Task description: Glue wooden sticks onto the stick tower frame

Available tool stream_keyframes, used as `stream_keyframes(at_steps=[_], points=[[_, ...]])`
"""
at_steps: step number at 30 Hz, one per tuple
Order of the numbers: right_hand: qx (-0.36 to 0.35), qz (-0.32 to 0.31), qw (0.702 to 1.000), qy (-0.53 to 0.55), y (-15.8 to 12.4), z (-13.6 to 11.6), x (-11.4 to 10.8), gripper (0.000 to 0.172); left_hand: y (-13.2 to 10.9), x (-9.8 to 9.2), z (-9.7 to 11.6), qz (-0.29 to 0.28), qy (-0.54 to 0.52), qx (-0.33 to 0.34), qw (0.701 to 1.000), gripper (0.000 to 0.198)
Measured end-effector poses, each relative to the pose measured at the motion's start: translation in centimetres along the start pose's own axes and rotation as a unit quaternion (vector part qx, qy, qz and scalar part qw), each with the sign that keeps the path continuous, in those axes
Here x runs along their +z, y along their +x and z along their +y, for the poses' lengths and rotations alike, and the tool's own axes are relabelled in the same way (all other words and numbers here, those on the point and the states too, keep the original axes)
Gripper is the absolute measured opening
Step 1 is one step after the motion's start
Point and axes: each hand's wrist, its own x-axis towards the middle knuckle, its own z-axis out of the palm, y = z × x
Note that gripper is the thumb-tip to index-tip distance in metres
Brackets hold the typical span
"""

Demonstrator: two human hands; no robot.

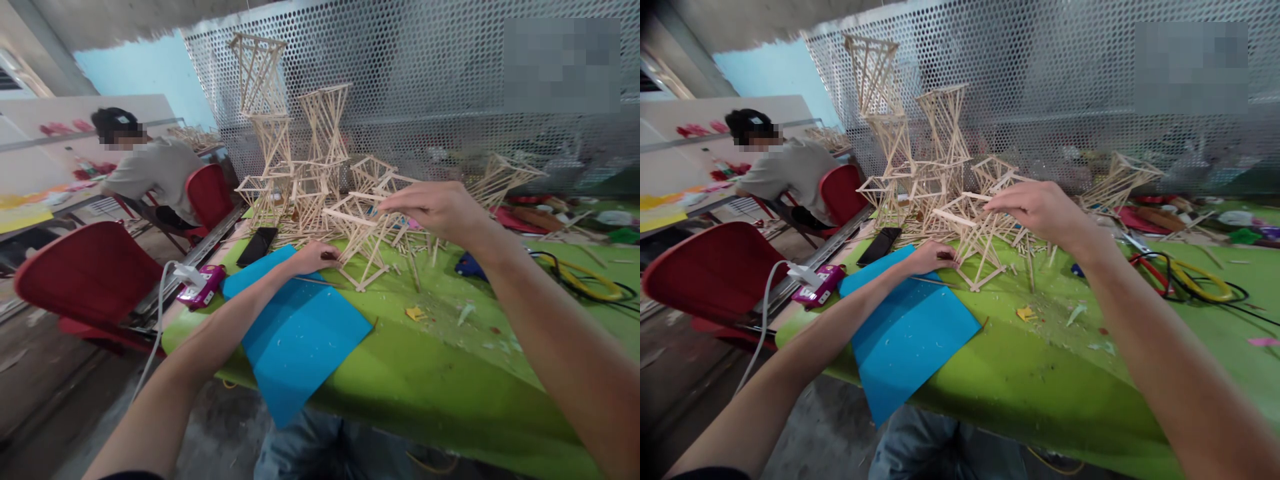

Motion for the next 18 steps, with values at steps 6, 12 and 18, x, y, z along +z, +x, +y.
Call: stream_keyframes(at_steps=[6,12,18], points=[[0.005,-0.001,1.0,0.006,0.06,-0.06,-0.05,0.035,-0.05,0.01,0.33,0.003,0.007,-0.001,1.0,0.029],[0.011,-0.002,1.0,0.015,0.06,-0.09,-0.08,0.033,-0.07,0.02,0.5,0.001,0.023,-0.013,1.0,0.027],[0.016,-0.003,1.0,0.013,0.04,-0.02,-0.05,0.034,0.03,0.07,0.38,0.006,0.034,-0.005,0.999,0.028]])
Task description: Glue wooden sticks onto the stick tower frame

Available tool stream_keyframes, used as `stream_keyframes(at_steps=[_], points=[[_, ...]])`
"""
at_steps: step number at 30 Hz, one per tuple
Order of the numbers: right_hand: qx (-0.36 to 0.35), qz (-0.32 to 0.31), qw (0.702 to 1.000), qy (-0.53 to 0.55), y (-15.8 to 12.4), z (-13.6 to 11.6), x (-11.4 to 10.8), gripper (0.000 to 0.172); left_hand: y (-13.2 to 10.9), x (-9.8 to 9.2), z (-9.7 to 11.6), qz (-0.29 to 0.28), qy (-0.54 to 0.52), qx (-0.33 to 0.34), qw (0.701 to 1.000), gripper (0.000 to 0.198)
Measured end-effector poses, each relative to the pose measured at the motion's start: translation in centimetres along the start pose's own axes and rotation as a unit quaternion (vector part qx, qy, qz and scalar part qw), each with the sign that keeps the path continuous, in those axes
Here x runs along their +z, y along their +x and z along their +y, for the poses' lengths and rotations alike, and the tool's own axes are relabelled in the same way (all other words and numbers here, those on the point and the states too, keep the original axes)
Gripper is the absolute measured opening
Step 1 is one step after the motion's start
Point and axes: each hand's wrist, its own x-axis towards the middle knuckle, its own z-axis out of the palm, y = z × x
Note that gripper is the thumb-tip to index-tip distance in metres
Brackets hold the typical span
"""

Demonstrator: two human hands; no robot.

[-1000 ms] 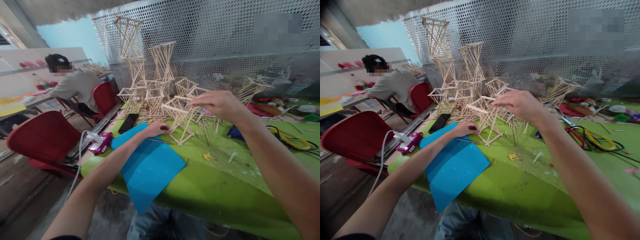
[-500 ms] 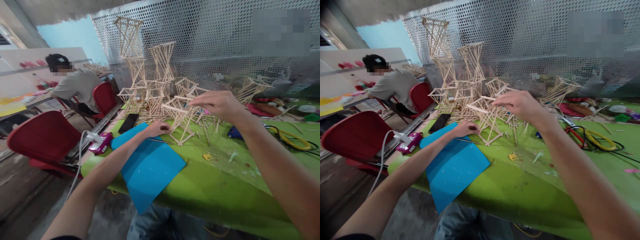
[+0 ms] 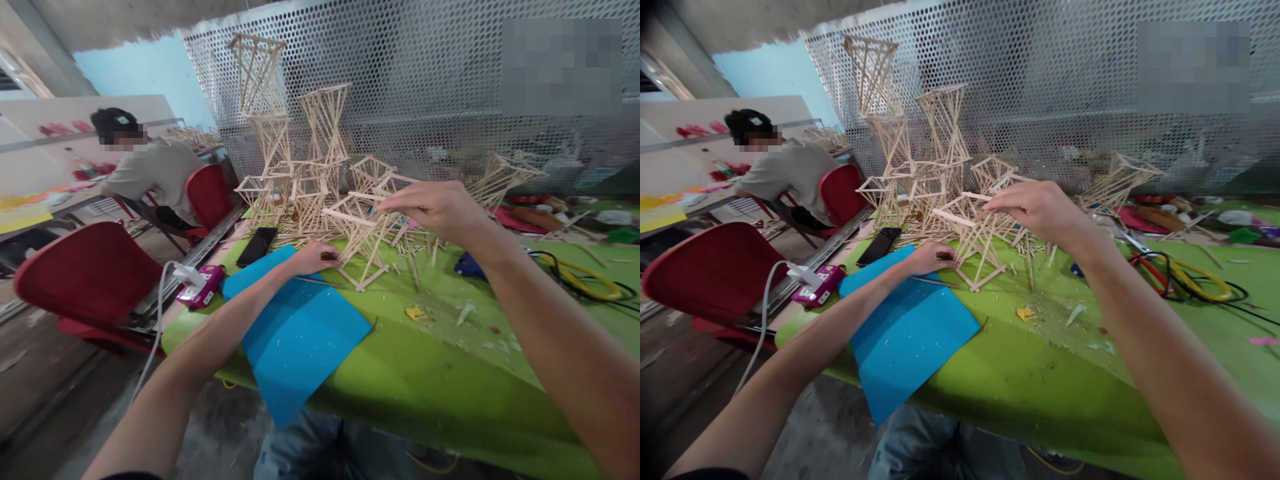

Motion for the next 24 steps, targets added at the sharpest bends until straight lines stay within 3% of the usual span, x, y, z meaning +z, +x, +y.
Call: stream_keyframes(at_steps=[17,24], points=[[-0.02,0.005,1.0,-0.015,0.0,0.1,0.0,0.036,0.1,0.2,-0.6,0.013,-0.025,0.006,1.0,0.03],[-0.011,0.001,1.0,0.0,0.0,-0.1,-0.1,0.032,0.0,0.6,-1.1,0.022,-0.121,-0.016,0.992,0.038]])
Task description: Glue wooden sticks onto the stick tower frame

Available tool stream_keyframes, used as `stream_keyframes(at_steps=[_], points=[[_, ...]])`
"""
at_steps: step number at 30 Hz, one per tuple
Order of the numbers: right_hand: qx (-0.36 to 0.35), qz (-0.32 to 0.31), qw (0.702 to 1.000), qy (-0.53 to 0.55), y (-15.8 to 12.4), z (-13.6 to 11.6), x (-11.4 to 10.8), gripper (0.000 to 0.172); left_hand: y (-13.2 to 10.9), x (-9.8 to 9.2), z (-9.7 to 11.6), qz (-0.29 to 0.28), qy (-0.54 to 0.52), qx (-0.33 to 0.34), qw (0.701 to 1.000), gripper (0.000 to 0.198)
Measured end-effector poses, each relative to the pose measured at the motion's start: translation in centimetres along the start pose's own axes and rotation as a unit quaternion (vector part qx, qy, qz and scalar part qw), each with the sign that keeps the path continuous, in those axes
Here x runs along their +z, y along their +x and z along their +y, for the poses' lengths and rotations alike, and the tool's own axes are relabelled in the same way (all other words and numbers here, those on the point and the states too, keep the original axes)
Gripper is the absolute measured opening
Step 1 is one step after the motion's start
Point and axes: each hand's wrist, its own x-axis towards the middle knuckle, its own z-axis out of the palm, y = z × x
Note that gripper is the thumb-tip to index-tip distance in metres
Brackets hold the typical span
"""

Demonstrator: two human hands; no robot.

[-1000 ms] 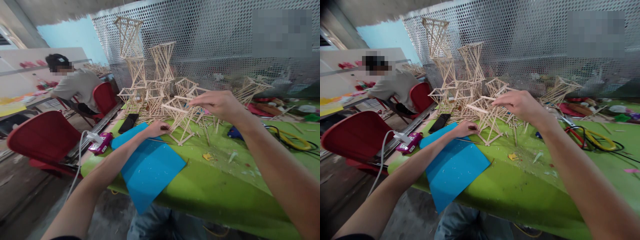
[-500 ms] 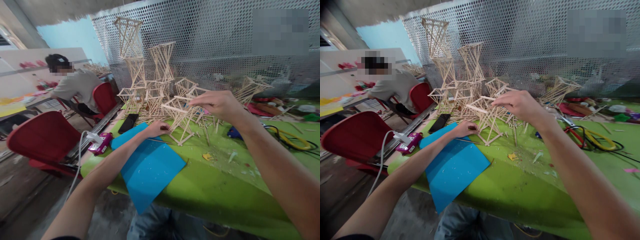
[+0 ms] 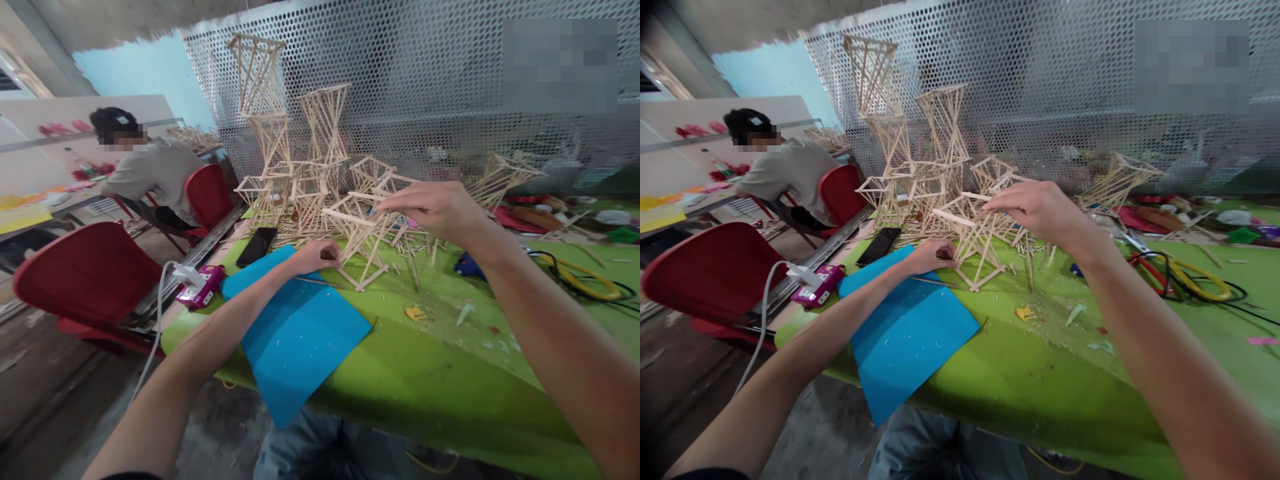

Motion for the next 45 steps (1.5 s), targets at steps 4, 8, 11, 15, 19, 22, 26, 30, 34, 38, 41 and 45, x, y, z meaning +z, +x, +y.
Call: stream_keyframes(at_steps=[4,8,11,15,19,22,26,30,34,38,41,45], points=[[-0.005,-0.001,1.0,0.001,0.1,0.0,0.0,0.032,0.0,0.0,0.2,0.004,0.02,0.019,1.0,0.038],[-0.014,0.0,1.0,-0.004,0.1,0.1,0.0,0.032,0.0,0.0,0.1,0.003,0.031,0.027,0.999,0.04],[-0.023,0.005,1.0,-0.006,0.1,0.1,0.0,0.033,0.0,0.1,-0.2,0.005,0.017,0.031,0.999,0.041],[-0.023,0.009,1.0,-0.002,0.0,0.1,0.0,0.032,0.0,0.1,-0.2,0.012,0.027,0.024,0.999,0.041],[-0.022,0.006,1.0,0.004,0.1,0.2,0.1,0.031,0.0,0.1,0.1,0.011,0.034,0.036,0.999,0.041],[-0.02,0.006,1.0,0.007,0.0,0.2,0.1,0.032,-0.1,0.0,0.3,0.006,0.027,0.045,0.999,0.039],[-0.013,0.006,1.0,0.004,0.0,0.1,0.1,0.034,0.0,0.0,0.2,0.013,0.039,0.046,0.998,0.037],[-0.02,0.009,1.0,-0.013,-0.1,0.1,0.1,0.037,0.0,0.1,0.3,0.015,0.047,0.047,0.998,0.035],[-0.019,0.005,1.0,-0.024,0.0,0.1,0.0,0.036,-0.5,-0.4,1.5,0.004,0.061,0.048,0.997,0.035],[-0.014,-0.004,1.0,-0.022,0.0,0.1,0.0,0.035,-1.5,-1.8,2.7,0.012,0.089,0.048,0.995,0.034],[-0.017,-0.008,1.0,-0.024,0.0,0.3,0.1,0.035,-2.0,-3.1,2.8,0.037,0.127,0.054,0.99,0.033],[-0.028,-0.008,0.999,-0.041,0.0,0.7,0.3,0.035,-2.2,-4.1,2.3,0.079,0.214,0.04,0.973,0.028]])
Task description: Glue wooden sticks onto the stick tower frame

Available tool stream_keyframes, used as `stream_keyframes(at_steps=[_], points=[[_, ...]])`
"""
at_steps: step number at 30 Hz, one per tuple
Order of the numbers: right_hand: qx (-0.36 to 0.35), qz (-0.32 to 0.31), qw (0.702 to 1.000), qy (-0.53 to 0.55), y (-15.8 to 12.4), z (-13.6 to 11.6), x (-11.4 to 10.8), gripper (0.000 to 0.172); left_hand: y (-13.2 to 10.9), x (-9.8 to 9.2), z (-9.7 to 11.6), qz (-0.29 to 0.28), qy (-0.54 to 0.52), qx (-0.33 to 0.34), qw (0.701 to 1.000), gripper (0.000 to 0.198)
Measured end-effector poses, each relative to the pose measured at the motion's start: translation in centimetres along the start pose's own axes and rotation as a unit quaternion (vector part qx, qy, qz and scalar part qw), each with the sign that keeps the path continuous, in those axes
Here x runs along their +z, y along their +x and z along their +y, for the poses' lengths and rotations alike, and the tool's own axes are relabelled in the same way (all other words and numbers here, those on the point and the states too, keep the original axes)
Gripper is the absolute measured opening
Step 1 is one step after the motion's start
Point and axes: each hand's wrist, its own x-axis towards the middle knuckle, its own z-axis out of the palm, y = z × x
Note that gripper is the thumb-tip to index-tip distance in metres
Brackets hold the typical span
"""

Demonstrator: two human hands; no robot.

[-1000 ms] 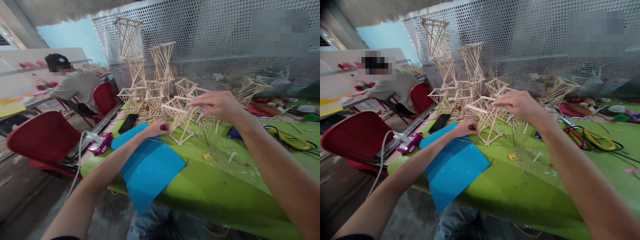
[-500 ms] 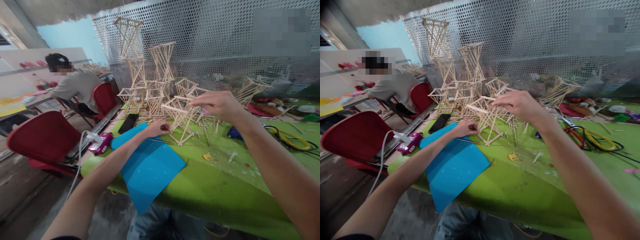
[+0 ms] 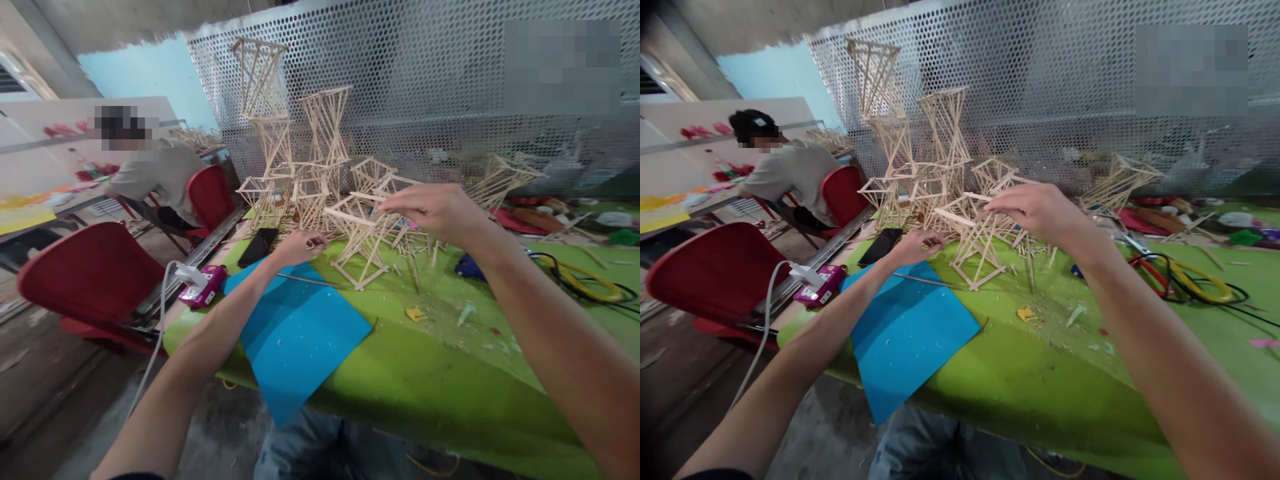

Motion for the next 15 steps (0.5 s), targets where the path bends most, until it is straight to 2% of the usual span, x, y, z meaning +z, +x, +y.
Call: stream_keyframes(at_steps=[7,15], points=[[0.017,0.025,0.999,-0.016,-0.04,-0.1,-0.15,0.034,0.0,0.18,-0.38,0.037,0.077,0.001,0.996,0.025],[0.062,0.047,0.997,-0.007,-0.01,-0.1,-0.58,0.029,0.13,0.58,-0.9,0.028,0.078,-0.022,0.996,0.027]])
